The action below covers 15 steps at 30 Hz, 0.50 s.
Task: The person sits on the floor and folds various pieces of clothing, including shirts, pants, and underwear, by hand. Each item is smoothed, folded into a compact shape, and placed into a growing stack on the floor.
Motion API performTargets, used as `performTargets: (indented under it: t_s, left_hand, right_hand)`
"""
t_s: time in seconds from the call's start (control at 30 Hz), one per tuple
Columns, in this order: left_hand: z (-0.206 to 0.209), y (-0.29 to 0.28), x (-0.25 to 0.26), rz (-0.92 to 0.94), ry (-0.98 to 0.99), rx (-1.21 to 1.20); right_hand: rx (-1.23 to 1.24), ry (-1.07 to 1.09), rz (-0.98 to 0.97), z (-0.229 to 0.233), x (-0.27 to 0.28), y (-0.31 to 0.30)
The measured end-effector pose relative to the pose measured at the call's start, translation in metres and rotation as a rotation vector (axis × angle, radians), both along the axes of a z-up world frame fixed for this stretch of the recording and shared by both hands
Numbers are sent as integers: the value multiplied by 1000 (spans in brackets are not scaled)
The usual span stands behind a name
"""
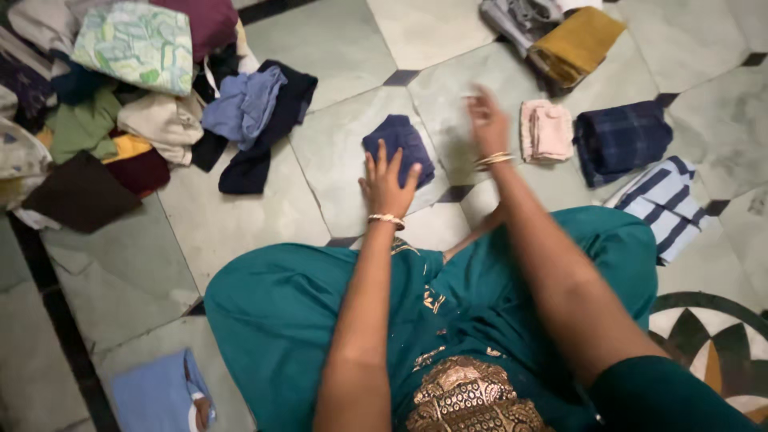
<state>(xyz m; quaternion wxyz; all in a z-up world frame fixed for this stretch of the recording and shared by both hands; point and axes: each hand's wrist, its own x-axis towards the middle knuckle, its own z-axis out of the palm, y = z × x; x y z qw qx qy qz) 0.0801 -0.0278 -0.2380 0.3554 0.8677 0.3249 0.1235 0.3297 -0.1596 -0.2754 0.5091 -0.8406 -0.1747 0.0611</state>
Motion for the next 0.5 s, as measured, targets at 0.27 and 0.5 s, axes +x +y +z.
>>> performTargets:
  t_s: [0.27, 0.5]
  left_hand:
    - [-40, 18, -5, 484, -497, -74]
    - [-57, 22, -13, 625, -431, -275]
  right_hand:
    - [-944, 15, -244, 42, 99, -144]
    - [-889, 150, -503, 21, 75, -115]
